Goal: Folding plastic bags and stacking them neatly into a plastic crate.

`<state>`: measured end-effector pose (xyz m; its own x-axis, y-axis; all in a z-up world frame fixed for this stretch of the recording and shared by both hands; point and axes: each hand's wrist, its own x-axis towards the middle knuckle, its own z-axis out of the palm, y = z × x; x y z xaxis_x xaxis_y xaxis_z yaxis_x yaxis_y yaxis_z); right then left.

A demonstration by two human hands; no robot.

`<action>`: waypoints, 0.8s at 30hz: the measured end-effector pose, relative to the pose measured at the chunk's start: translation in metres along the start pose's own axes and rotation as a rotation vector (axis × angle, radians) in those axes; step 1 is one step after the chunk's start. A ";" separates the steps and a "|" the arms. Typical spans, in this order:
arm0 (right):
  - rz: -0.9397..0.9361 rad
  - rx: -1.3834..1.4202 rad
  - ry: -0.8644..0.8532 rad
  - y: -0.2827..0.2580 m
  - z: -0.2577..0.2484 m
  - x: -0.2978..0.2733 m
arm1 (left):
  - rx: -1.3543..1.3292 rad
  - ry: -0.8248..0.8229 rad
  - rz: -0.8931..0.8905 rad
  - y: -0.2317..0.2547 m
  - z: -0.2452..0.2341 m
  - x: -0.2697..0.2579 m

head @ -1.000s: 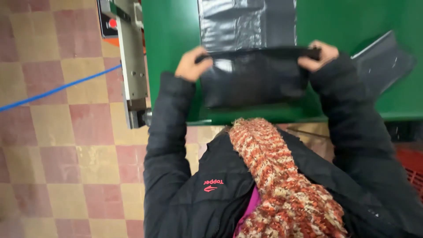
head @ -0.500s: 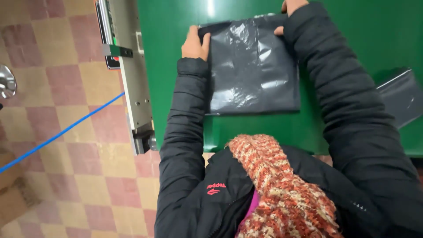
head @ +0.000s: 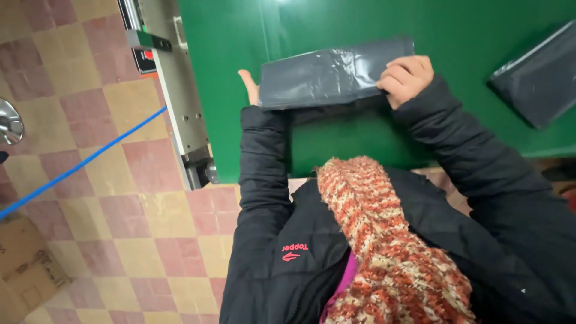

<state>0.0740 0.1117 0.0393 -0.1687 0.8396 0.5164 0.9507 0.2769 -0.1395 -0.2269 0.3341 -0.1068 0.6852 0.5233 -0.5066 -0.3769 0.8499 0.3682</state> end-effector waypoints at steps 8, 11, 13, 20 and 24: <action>0.102 -0.046 -0.063 -0.026 0.018 -0.043 | 1.586 -0.013 1.037 0.004 0.082 -0.129; 0.124 -0.079 -0.062 -0.033 0.020 -0.044 | 2.270 -0.314 1.373 0.001 0.089 -0.145; 0.129 -0.093 -0.060 -0.039 0.019 -0.041 | 2.381 -0.367 1.527 -0.003 0.084 -0.140; 0.157 0.080 -0.184 -0.091 0.026 -0.002 | 2.671 -0.578 1.036 -0.020 0.064 -0.107; 0.023 0.237 -0.250 -0.115 0.103 -0.050 | 2.156 -0.862 0.591 -0.050 0.116 -0.124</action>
<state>-0.0538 0.0858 -0.0574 -0.2347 0.9273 0.2916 0.8729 0.3330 -0.3565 -0.2210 0.2199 0.0280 0.9997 -0.0233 0.0062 -0.0230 -0.8432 0.5371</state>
